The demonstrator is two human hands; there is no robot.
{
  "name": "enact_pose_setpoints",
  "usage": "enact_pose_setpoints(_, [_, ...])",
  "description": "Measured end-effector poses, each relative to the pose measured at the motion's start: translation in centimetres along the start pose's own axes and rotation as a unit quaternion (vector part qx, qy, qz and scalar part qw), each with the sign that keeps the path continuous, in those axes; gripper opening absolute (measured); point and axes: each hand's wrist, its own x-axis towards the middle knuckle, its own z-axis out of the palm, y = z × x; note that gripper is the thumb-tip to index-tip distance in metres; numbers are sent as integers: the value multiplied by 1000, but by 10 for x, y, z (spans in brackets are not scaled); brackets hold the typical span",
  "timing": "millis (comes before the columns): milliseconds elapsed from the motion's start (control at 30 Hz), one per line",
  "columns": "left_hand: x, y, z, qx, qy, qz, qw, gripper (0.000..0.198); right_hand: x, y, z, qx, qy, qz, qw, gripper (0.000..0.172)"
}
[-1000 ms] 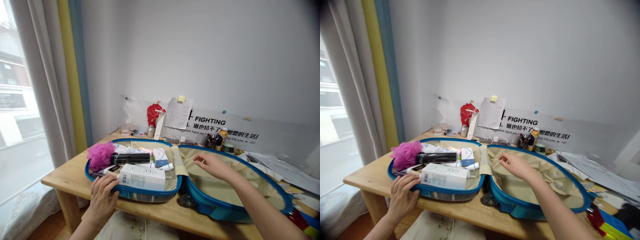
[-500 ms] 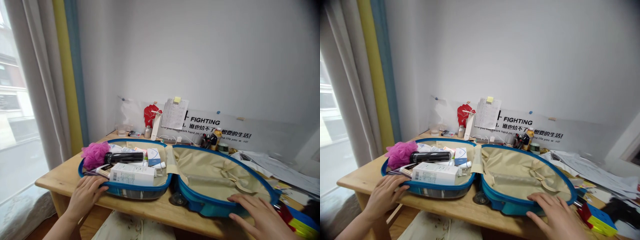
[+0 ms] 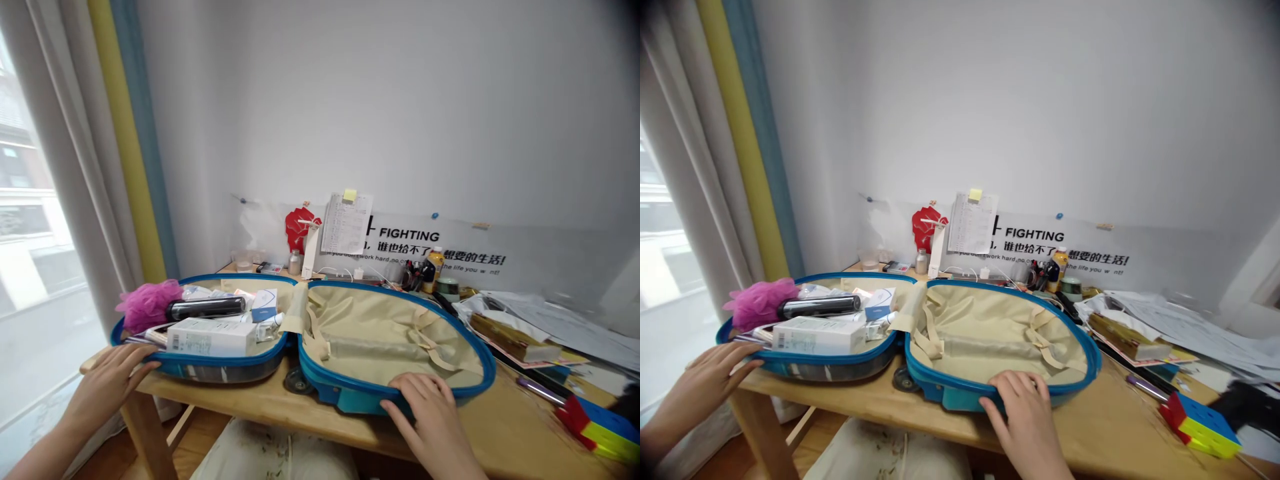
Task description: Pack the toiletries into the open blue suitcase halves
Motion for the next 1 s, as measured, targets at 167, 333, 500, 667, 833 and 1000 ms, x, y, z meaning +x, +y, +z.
enact_pose_setpoints(167, [-1,-14,-8,35,-11,-1,999,55,3,-12,13,31,3,-22,999,8])
enact_pose_setpoints(333, [3,-25,-14,52,-15,7,999,54,8,-26,22,82,32,3,996,4])
enact_pose_setpoints(500, [4,-32,-18,55,-38,-30,997,64,14,-36,26,95,61,0,994,6])
enact_pose_setpoints(667, [23,-25,-37,72,-187,-150,968,61,13,-31,23,61,91,-70,992,18])
enact_pose_setpoints(833, [83,-11,-40,9,-247,-238,939,58,-3,10,23,46,168,-121,977,25])
enact_pose_setpoints(1000, [133,3,-22,-160,-430,-168,872,68,-25,74,37,-12,209,-65,976,29])
